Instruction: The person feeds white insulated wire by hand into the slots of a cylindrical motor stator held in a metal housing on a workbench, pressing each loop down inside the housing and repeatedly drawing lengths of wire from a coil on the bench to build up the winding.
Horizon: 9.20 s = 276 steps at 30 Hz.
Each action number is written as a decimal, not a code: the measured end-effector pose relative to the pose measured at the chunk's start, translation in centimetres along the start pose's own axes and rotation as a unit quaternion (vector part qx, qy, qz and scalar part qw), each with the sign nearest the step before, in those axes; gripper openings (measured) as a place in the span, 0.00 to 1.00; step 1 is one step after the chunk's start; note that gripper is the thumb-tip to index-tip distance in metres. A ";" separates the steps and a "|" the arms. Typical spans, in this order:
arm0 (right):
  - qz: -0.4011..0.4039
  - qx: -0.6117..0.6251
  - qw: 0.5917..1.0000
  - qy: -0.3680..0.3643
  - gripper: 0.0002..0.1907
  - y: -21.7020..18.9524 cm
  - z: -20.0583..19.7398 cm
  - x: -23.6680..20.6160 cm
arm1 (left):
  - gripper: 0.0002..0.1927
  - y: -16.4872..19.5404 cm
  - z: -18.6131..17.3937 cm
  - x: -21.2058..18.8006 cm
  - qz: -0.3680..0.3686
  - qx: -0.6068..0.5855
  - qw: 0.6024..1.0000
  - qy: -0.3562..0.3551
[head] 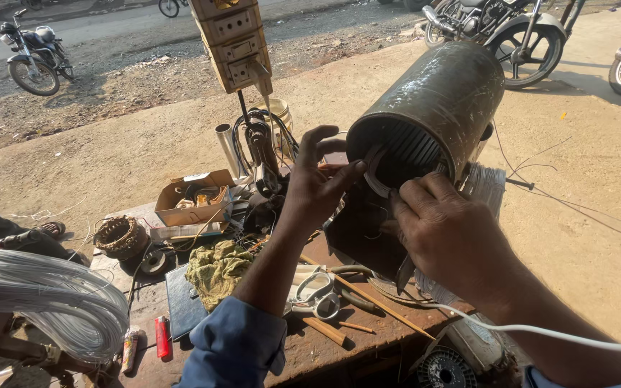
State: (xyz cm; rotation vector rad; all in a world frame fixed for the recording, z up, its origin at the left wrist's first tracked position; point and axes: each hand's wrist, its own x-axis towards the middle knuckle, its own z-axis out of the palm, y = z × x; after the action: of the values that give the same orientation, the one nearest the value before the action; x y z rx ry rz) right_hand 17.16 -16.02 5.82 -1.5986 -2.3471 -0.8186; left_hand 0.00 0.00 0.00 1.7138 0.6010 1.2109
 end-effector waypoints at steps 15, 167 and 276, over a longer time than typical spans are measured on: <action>-0.038 0.071 0.993 0.092 0.36 0.2 0.2 -0.6 | 0.25 0.8 0.0 3.6 -0.031 0.192 0.961 -0.197; 0.394 0.549 0.725 0.133 0.26 7.9 19.7 -27.6 | 0.07 -8.9 -9.6 -12.3 -0.114 0.584 0.799 -0.088; 0.124 -0.148 0.980 0.056 0.09 7.6 -1.1 -0.6 | 0.07 10.2 1.1 -9.3 0.131 0.207 0.963 -0.113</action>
State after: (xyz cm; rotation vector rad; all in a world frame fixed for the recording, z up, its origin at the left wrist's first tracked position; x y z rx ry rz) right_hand 24.08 -15.05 9.01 -1.8564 -1.9671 -1.2060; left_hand -3.85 -12.50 4.61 2.3088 0.5245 1.0954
